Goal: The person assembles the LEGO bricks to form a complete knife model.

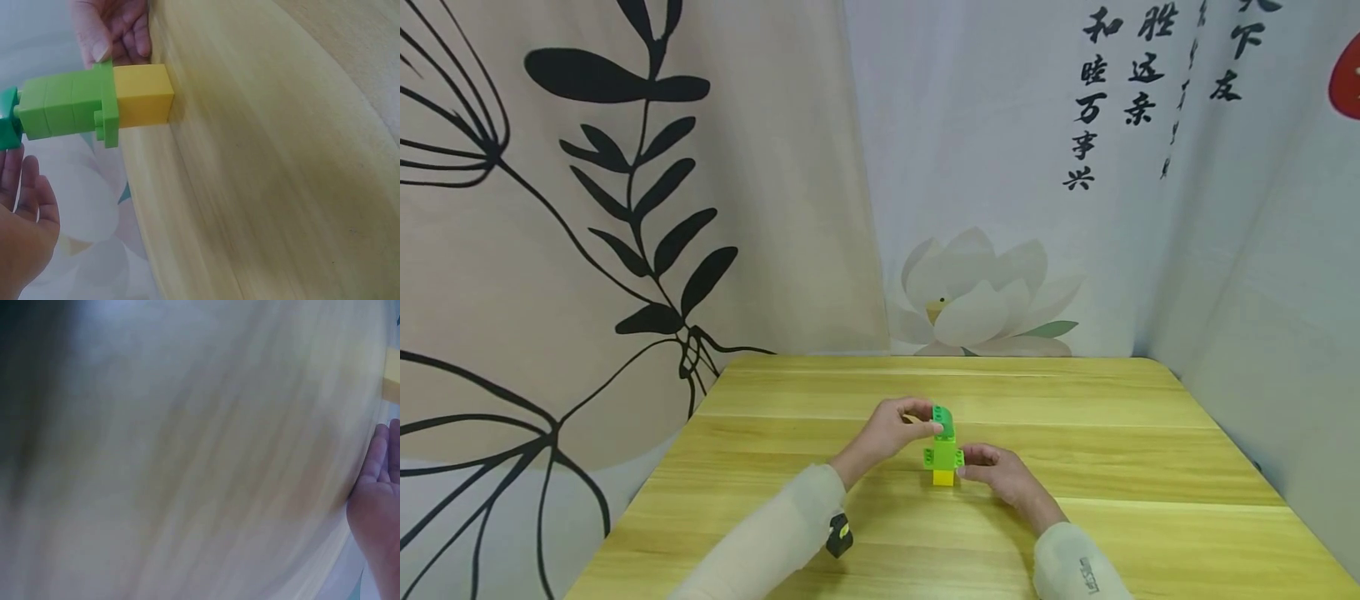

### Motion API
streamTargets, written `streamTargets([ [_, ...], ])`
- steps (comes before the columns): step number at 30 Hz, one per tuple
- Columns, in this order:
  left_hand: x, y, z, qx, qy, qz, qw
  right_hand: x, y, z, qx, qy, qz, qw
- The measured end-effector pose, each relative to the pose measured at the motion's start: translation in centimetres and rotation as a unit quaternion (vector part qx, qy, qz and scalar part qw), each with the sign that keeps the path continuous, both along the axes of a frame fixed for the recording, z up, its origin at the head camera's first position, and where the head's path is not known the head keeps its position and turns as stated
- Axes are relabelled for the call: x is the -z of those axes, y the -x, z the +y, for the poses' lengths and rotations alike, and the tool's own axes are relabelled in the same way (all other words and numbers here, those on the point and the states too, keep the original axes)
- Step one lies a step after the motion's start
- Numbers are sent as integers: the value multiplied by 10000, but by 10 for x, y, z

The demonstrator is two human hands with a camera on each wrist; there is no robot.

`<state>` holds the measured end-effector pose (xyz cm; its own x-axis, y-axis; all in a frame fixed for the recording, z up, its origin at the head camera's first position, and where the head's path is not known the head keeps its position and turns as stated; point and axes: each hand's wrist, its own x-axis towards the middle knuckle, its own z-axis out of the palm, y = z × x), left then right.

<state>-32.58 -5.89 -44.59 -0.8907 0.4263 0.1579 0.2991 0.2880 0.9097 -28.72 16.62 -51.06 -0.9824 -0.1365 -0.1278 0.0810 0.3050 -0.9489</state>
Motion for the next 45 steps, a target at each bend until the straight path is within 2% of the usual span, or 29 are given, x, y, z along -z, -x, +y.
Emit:
streamTargets([
  [5, 2, -2, 0, 65, 51, -23, 10000, -1, -2, -1, -31, 70, -59, 10000],
  [10, 1, -1, 0, 54, 220, 92, 9997, -1, -2, 0, -67, 65, -45, 9999],
  [17, 1, 1, 3, -18, 618, 524, 9967, 1, 1, 2, -60, -82, -4, 9999],
  [25, 3, 0, 6, -83, 630, 778, 9949, 1, 1, 2, -34, -151, -12, 9999],
  [32, 3, 0, 4, -47, 843, 1099, 9904, 0, 1, 2, -51, -137, 28, 9999],
  [36, 1, 0, 4, -26, 842, 1004, 9914, 1, 2, 3, -28, -92, 28, 9999],
  [45, 10, -1, 5, -100, 444, 429, 9980, 2, 2, 3, -107, -108, 6, 9999],
])
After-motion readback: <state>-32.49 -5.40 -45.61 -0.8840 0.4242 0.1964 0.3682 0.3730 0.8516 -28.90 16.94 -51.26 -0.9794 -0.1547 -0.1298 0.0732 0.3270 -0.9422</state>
